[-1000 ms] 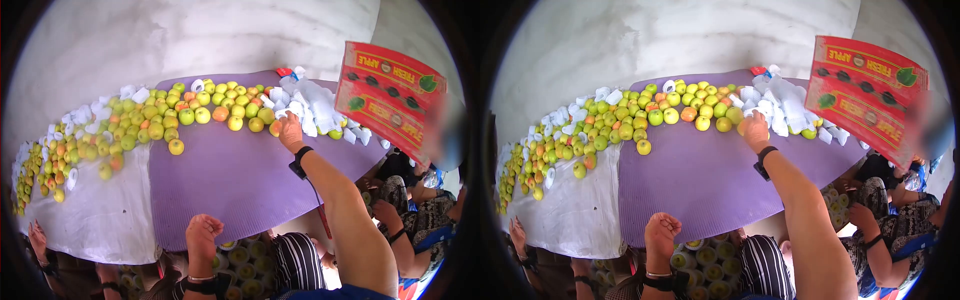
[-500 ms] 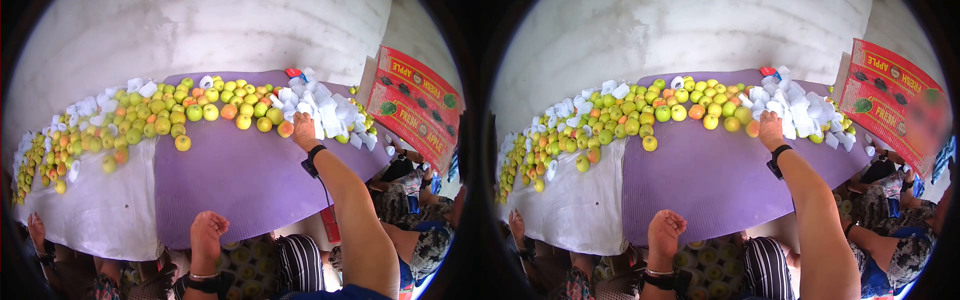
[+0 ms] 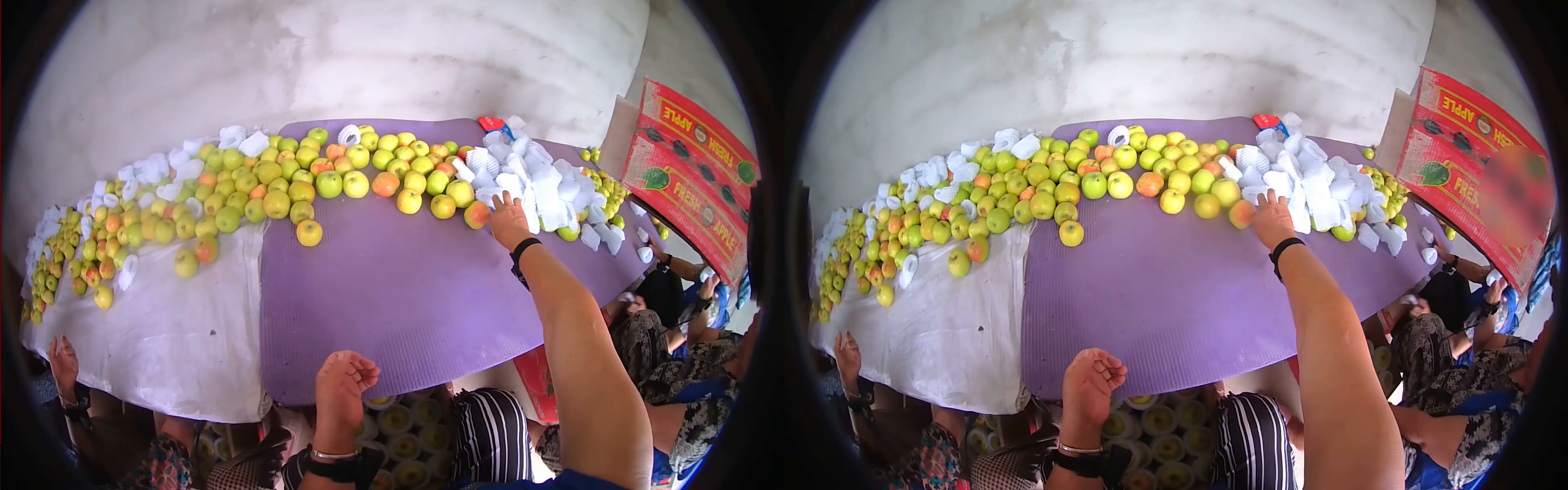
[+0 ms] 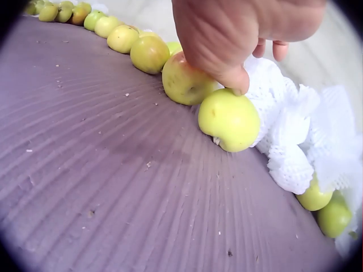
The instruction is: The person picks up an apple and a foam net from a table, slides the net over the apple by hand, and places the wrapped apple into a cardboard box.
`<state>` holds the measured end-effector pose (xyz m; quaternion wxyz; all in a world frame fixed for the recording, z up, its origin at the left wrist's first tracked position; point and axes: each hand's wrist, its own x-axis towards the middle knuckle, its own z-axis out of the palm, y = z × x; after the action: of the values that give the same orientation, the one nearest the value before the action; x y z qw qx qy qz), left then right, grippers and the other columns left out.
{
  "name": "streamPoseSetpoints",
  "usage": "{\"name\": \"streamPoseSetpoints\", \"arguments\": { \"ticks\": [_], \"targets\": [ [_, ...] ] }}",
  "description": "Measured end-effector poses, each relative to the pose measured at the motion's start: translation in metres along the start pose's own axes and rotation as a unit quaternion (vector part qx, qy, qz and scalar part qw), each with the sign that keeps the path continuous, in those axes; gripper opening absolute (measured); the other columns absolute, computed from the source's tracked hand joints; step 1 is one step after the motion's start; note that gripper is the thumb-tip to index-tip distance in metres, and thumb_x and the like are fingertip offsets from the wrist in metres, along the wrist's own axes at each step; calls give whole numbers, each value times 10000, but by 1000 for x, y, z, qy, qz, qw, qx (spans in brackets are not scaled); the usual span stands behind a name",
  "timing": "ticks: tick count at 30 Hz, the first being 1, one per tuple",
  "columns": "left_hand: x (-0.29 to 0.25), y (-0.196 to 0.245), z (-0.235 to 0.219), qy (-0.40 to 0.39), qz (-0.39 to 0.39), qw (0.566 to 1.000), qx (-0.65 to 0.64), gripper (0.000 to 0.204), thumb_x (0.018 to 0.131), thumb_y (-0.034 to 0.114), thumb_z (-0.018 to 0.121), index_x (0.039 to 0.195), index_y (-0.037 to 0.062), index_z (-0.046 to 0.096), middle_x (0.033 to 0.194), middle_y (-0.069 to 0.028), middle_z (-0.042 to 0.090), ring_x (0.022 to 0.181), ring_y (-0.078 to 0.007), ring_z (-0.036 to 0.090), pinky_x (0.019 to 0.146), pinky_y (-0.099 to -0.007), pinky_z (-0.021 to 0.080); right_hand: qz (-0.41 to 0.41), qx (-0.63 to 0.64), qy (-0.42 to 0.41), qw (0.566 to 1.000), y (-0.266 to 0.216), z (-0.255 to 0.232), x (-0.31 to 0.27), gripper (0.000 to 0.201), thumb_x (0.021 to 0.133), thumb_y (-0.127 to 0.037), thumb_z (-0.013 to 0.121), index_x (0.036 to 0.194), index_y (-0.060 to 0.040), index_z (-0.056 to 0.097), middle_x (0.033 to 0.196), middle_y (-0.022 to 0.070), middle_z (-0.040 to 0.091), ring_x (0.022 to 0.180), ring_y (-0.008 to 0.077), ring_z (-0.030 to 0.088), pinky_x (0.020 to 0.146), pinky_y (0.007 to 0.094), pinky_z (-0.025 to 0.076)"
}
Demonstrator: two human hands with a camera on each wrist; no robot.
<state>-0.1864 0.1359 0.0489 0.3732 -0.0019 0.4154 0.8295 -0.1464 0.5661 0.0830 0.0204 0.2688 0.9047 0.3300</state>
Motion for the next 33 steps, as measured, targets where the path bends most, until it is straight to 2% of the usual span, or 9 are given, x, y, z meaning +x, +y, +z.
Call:
{"name": "streamPoseSetpoints", "arguments": {
  "ticks": [8,13,18,20,22,24,27,32,33],
  "targets": [
    [1,1,6,-7,8,1000,-11,216,900,248,457,850,51,530,778,-90,603,703,-200,585,662,-316,461,77,13,-59,995,6,9,11,276,805,-149,496,1020,-73,650,1172,48,496,1078,232,420,834,348,368],
    [2,1,6,-14,16,1000,-8,217,880,272,478,835,71,545,787,-81,604,721,-220,588,676,-340,455,122,228,216,941,12,-1,3,233,734,-55,531,938,-31,640,1113,92,536,1005,264,475,831,365,391],
    [2,4,4,-14,16,1000,-21,199,867,266,505,834,75,552,793,-73,606,740,-215,588,678,-334,456,30,432,330,839,-16,-41,-15,210,740,-43,549,927,-15,638,1048,102,606,948,270,553,815,361,426],
    [3,4,1,-11,21,999,-29,195,863,265,513,835,77,553,795,-71,606,748,-211,587,680,-333,456,88,847,104,513,-43,-97,-54,180,791,-111,586,927,-10,646,1029,70,626,937,207,575,779,341,445],
    [4,6,0,-20,48,998,-38,213,860,284,521,870,75,560,820,-67,605,772,-203,585,681,-321,457,41,945,-37,323,-65,-122,-91,185,823,-151,596,931,-13,656,981,53,644,916,152,576,767,310,448],
    [1,10,2,-11,52,998,-43,233,862,292,520,918,69,557,839,-63,604,780,-198,584,683,-316,458,9,981,-94,170,-94,-145,-127,159,813,-128,598,906,-17,665,932,69,656,884,151,575,760,293,441],
    [-1,16,3,-21,55,997,-47,292,872,309,509,1010,54,541,886,-58,605,804,-186,584,685,-306,460,-29,988,-111,99,-137,-144,-159,158,822,-135,598,899,-15,666,935,70,655,857,150,572,751,285,435],
    [-3,18,12,-59,37,995,-68,321,871,252,533,1092,20,509,950,-71,607,839,-167,590,689,-304,469,4,974,-121,192,-177,-143,-177,127,823,-108,599,890,-17,657,887,48,641,807,129,558,743,278,435],
    [-1,14,13,-34,60,996,-49,312,855,202,555,1096,10,507,958,-80,608,838,-165,594,685,-302,475,-1,962,-115,247,-183,-146,-178,112,814,-97,605,885,-19,645,856,36,628,782,125,554,725,271,437]
  ]
}}
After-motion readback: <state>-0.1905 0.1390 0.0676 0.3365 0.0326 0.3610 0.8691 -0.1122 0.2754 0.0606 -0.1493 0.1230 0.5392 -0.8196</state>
